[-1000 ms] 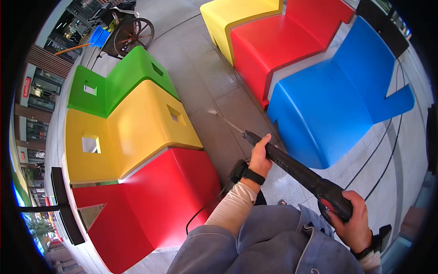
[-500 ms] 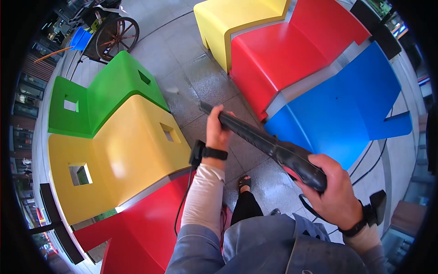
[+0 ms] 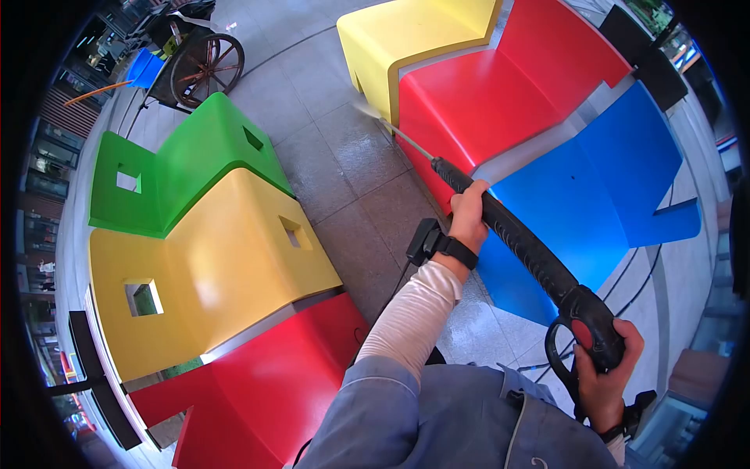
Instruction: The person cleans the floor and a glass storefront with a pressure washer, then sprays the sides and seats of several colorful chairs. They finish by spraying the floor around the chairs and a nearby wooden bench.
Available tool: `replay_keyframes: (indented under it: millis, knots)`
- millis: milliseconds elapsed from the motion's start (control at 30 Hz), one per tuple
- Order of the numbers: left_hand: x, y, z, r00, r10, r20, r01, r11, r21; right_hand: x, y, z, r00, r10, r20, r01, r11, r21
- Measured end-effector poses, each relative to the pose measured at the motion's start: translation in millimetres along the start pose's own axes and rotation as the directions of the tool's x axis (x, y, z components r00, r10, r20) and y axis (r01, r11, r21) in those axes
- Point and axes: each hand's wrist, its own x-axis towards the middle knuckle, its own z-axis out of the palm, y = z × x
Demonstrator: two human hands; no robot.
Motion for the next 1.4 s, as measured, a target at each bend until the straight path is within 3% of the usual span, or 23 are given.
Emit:
replay_keyframes:
  millis: [67,133,167,233,333,400,433,500,567,633,700,767,833,867,967,1033,1067,1100,1233,1267,1300,1333,1400]
  knots:
    - [-13,-11,-8,0.997,-0.011,-0.071,0.01,1.0,-0.012,8,0,-12,1.0,-0.005,-0.015,0.005,1.0,-0.022]
    - [-23,-15,-40,0.996,-0.063,-0.066,0.062,0.998,-0.023,18,-1,-20,0.975,0.17,0.145,-0.196,0.962,0.192]
    - [-43,-13,-34,0.971,-0.025,-0.236,0.025,1.0,-0.004,18,4,-23,0.975,0.181,0.127,-0.203,0.96,0.193]
    - [-42,-33,-42,0.967,-0.053,-0.249,0.052,0.999,-0.009,16,11,-21,0.94,0.316,0.132,-0.341,0.897,0.281]
    - [-18,-70,-35,0.989,-0.14,-0.041,0.143,0.986,0.08,-28,34,-20,0.946,0.318,0.058,-0.323,0.92,0.22]
    - [-5,-80,-36,0.992,-0.11,-0.066,0.12,0.976,0.18,-40,39,-7,0.973,0.23,0.015,-0.229,0.953,0.197]
    - [0,-85,-40,0.994,-0.087,-0.066,0.099,0.976,0.195,-33,28,-4,0.968,0.25,0.035,-0.252,0.948,0.197]
    - [-4,-75,-60,0.991,-0.011,-0.132,0.034,0.985,0.171,-15,23,-6,0.898,0.417,0.141,-0.439,0.824,0.357]
    - [-43,-67,-60,0.938,-0.019,-0.345,0.077,0.985,0.155,-11,46,-13,0.891,0.427,0.153,-0.452,0.808,0.379]
    - [-50,-93,-56,0.973,-0.058,-0.225,0.106,0.973,0.204,-28,42,-24,0.85,0.518,0.096,-0.515,0.778,0.359]
    - [-31,-142,-61,0.975,-0.189,-0.118,0.213,0.947,0.24,-58,49,-28,0.858,0.513,-0.028,-0.479,0.818,0.319]
    - [-39,-150,-46,0.951,-0.268,-0.154,0.307,0.884,0.353,-67,48,-30,0.837,0.546,-0.035,-0.515,0.808,0.286]
    - [-37,-162,-68,0.971,-0.202,-0.13,0.224,0.956,0.188,-71,51,-35,0.922,0.388,0.001,-0.384,0.914,0.133]
    - [-55,-141,-63,0.955,-0.236,-0.177,0.261,0.956,0.135,-60,44,-40,0.853,0.519,0.061,-0.517,0.822,0.239]
    - [-82,-122,-63,0.894,-0.217,-0.392,0.295,0.943,0.151,-38,43,-50,0.808,0.582,0.089,-0.574,0.745,0.34]
    - [-76,-120,-51,0.931,-0.265,-0.253,0.298,0.949,0.103,-43,36,-54,0.825,0.561,0.062,-0.551,0.777,0.303]
    - [-64,-121,-51,0.964,-0.258,-0.065,0.262,0.963,0.058,-58,40,-53,0.85,0.525,0.038,-0.52,0.825,0.223]
    - [-49,-122,-46,0.973,-0.224,-0.053,0.229,0.967,0.112,-66,45,-49,0.879,0.476,0.015,-0.473,0.87,0.142]
    - [-19,-57,-8,0.999,-0.053,-0.012,0.054,0.978,0.203,-41,32,-18,0.933,0.355,-0.064,-0.333,0.916,0.225]
    - [-13,-38,-1,1.0,0.019,-0.004,-0.017,0.978,0.21,-29,41,-9,0.985,0.136,-0.101,-0.125,0.986,0.108]
    - [-7,-19,3,0.996,0.092,0.004,-0.09,0.972,0.217,-17,38,0,0.982,0.156,-0.111,-0.136,0.976,0.17]
    - [-1,0,-1,0.987,0.113,0.118,-0.138,0.963,0.232,-4,27,9,0.983,0.159,-0.091,-0.137,0.967,0.213]
    - [0,19,3,0.989,0.079,0.126,-0.099,0.982,0.162,0,17,12,0.988,0.148,-0.033,-0.138,0.97,0.2]
